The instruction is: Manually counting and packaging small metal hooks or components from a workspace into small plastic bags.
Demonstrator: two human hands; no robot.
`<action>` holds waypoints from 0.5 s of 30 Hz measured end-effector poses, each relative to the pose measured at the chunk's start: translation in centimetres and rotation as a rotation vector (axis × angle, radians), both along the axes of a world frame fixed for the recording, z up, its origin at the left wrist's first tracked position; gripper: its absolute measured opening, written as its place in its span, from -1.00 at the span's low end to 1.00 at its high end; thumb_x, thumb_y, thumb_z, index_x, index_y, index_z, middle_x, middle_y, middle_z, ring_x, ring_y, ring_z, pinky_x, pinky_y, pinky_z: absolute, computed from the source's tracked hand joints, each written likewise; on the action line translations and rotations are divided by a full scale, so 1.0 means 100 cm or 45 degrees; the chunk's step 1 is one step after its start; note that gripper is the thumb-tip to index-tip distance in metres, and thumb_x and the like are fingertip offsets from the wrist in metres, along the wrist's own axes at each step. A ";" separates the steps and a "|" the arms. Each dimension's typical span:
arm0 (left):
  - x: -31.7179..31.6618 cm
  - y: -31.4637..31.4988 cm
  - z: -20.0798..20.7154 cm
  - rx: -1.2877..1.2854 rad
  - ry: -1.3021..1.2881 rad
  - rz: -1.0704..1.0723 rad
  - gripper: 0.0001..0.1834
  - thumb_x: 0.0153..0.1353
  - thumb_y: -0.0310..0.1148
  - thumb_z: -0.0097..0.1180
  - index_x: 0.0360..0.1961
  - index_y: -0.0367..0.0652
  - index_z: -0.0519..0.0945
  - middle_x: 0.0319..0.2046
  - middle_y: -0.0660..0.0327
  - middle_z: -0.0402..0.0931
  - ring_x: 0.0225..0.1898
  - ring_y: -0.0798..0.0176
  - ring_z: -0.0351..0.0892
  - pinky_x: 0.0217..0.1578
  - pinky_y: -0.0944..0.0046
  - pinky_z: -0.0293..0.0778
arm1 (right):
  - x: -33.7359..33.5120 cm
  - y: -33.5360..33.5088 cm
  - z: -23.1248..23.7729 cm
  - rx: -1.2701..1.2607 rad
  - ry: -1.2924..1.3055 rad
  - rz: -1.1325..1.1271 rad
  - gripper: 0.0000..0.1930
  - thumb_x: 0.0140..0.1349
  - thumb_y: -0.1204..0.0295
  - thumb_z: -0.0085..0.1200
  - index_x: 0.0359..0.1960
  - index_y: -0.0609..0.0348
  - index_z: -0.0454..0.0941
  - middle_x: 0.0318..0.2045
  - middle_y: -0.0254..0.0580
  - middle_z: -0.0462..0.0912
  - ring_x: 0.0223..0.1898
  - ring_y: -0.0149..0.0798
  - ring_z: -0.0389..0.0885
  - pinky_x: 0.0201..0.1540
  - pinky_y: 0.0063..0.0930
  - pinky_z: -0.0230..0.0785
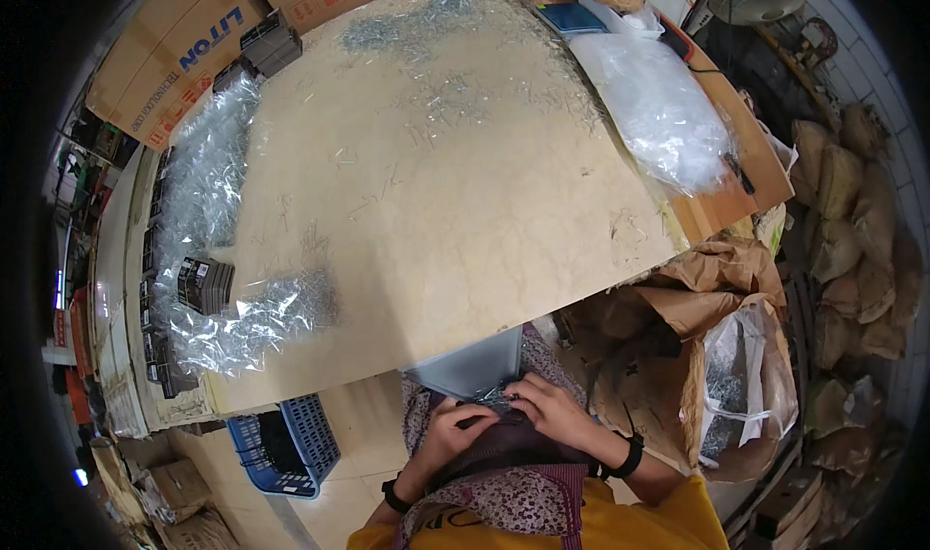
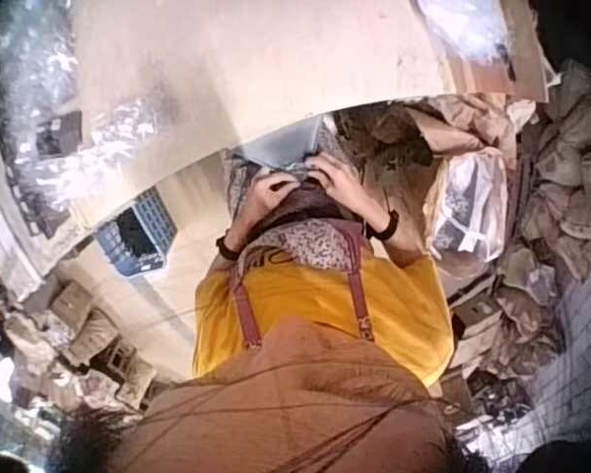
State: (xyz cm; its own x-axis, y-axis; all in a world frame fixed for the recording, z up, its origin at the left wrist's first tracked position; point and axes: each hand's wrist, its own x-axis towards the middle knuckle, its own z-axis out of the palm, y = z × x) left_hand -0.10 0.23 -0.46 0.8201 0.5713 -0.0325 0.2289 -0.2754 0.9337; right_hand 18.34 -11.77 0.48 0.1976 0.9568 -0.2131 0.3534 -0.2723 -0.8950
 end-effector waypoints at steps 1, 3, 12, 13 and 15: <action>0.002 0.002 -0.001 0.022 0.012 -0.020 -0.89 0.04 -0.42 0.37 -0.36 -0.10 0.72 -0.36 0.28 0.70 -0.38 0.28 0.55 -0.28 0.32 0.39 | 0.001 0.001 0.000 0.159 -0.082 0.035 -0.74 0.23 0.56 0.12 -0.04 0.10 0.52 -0.15 -0.05 0.50 -0.23 -0.08 0.62 -0.26 -0.31 0.46; 0.000 0.003 -0.008 0.044 0.024 -0.040 -0.89 0.04 -0.41 0.37 -0.36 -0.09 0.72 -0.35 0.30 0.70 -0.38 0.28 0.54 -0.28 0.33 0.38 | -0.003 0.007 0.012 0.214 0.026 -0.058 -0.73 0.23 0.56 0.12 -0.02 0.09 0.53 -0.14 -0.04 0.49 -0.20 -0.06 0.59 -0.23 -0.31 0.45; -0.001 0.001 -0.006 -0.105 -0.038 -0.025 -0.91 0.10 -0.40 0.33 -0.35 -0.10 0.72 -0.32 0.30 0.69 -0.35 0.26 0.58 -0.23 0.32 0.42 | -0.001 0.002 0.009 0.082 -0.310 0.032 -0.63 0.14 0.33 0.28 0.02 -0.09 0.57 -0.05 -0.03 0.39 0.02 0.00 0.37 0.07 -0.24 0.25; -0.001 0.001 -0.006 -0.104 -0.039 -0.025 -0.91 0.10 -0.40 0.33 -0.35 -0.10 0.72 -0.32 0.30 0.69 -0.35 0.26 0.58 -0.23 0.32 0.42 | -0.001 0.003 0.009 0.085 -0.250 -0.013 -0.62 0.14 0.30 0.29 0.02 -0.12 0.57 -0.04 -0.03 0.39 0.03 0.00 0.36 0.08 -0.23 0.24; 0.000 0.005 -0.005 -0.200 0.049 -0.086 -0.88 0.11 -0.42 0.31 -0.30 -0.17 0.69 -0.36 0.19 0.68 -0.29 0.18 0.61 -0.13 0.24 0.48 | 0.002 0.004 -0.002 0.132 -0.227 0.019 -0.60 0.12 0.29 0.27 0.05 -0.18 0.56 -0.08 -0.07 0.43 -0.03 -0.01 0.43 0.03 -0.23 0.30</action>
